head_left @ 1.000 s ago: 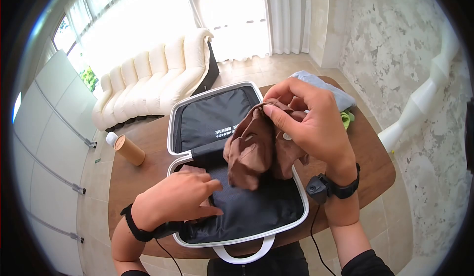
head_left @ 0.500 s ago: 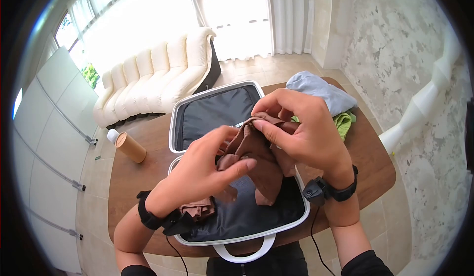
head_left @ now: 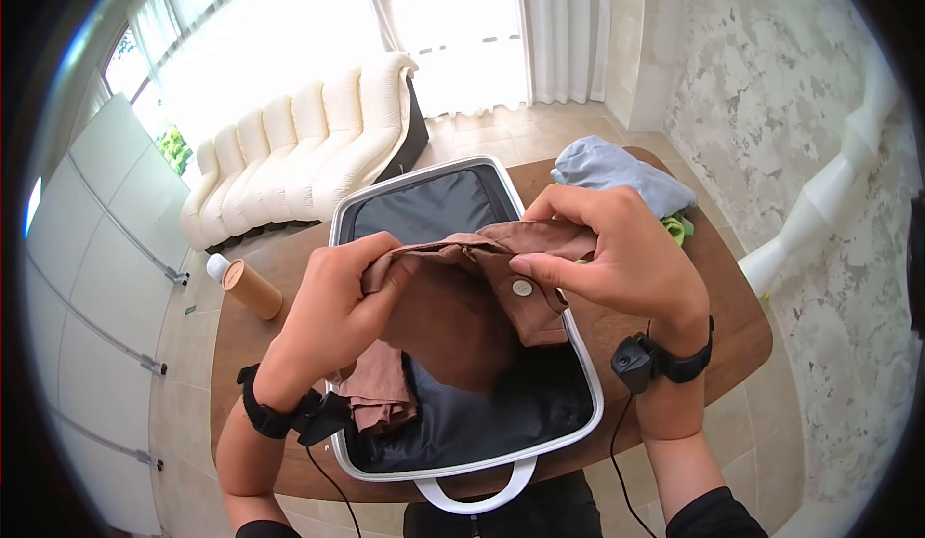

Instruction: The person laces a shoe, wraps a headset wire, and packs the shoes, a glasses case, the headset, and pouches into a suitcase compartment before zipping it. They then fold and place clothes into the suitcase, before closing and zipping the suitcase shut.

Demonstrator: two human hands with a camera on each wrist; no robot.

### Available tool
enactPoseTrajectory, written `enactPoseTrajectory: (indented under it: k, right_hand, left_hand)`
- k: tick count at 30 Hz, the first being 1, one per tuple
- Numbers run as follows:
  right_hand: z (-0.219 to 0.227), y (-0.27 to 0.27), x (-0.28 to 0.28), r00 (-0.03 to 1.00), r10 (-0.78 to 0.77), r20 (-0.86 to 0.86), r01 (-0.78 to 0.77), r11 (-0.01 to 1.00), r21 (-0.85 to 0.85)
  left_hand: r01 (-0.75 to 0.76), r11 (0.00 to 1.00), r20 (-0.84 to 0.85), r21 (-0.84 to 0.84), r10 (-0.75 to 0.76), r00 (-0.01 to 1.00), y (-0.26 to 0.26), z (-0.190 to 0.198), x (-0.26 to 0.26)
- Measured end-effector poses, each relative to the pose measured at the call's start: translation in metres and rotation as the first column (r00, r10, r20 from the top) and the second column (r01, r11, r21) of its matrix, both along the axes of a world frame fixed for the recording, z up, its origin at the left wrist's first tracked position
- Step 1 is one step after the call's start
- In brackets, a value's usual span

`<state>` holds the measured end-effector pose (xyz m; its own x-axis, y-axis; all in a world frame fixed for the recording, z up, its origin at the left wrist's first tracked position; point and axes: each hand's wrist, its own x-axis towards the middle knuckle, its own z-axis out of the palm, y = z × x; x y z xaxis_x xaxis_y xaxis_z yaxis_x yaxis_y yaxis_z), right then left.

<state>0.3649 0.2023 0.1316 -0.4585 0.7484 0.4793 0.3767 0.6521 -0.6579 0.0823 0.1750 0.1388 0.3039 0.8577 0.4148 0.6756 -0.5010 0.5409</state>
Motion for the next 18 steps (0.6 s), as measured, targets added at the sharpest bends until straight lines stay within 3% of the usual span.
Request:
enactPoseTrajectory:
  k: [8,18]
  right_hand:
    - [0.004,-0.001,0.002,0.998,-0.041,-0.045,0.043,0.998,0.04]
    - [0.002,-0.001,0.007,0.999,0.038,0.005,-0.039,0.995,0.087]
  left_hand:
    - [0.036,0.997,-0.157,-0.062,-0.046,0.987,-0.01,0.017,-0.004]
    - [0.014,0.998,-0.067,0.063,-0.009,0.998,-0.011,0.015,-0.008]
